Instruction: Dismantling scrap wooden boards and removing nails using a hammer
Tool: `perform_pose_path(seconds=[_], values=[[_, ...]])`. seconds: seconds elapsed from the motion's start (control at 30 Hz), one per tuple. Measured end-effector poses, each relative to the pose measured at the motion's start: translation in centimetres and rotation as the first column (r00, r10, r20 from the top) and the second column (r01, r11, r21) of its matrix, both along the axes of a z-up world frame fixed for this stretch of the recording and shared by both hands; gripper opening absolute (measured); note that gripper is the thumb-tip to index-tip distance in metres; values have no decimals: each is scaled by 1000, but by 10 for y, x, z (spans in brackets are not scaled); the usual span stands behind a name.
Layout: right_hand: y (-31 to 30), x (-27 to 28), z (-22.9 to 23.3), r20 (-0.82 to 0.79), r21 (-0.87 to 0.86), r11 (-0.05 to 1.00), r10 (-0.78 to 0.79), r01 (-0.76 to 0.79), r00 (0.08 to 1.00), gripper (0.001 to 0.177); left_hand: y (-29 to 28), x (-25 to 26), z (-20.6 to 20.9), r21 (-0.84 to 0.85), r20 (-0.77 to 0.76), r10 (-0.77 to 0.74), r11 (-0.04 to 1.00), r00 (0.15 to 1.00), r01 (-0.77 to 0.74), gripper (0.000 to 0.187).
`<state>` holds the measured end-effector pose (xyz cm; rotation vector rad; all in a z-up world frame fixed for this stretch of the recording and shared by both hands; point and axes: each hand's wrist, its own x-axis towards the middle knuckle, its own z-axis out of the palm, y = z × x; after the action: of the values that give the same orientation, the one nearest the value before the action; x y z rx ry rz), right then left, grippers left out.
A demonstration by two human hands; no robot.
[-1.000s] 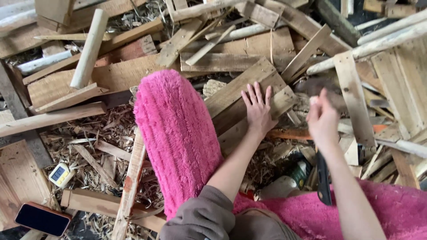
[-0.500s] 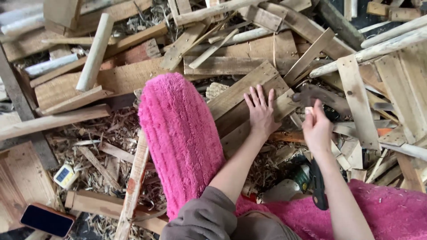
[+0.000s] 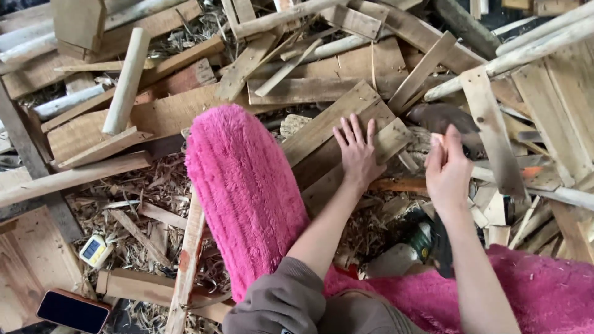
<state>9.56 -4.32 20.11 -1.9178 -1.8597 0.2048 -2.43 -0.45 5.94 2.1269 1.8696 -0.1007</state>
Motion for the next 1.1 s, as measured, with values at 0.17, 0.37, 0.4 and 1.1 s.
perform_pose_path(seconds=[0.17,0.37,0.4,1.1], values=[[-1,-7,-19,-138,-222,974,-75,43,988,48,4,9,-27,5,5,1,1000,1000,-1,134],[4,14,-12,-190,17,1000,-10,14,982,41,9,26,-74,-2,8,3,1000,1000,-3,132],[5,10,2,-181,69,996,-39,52,983,41,13,32,-91,3,-5,10,1000,1000,-10,132],[-10,-8,-12,77,-196,978,-64,78,995,21,-2,-7,23,-35,-35,-26,999,999,24,133]])
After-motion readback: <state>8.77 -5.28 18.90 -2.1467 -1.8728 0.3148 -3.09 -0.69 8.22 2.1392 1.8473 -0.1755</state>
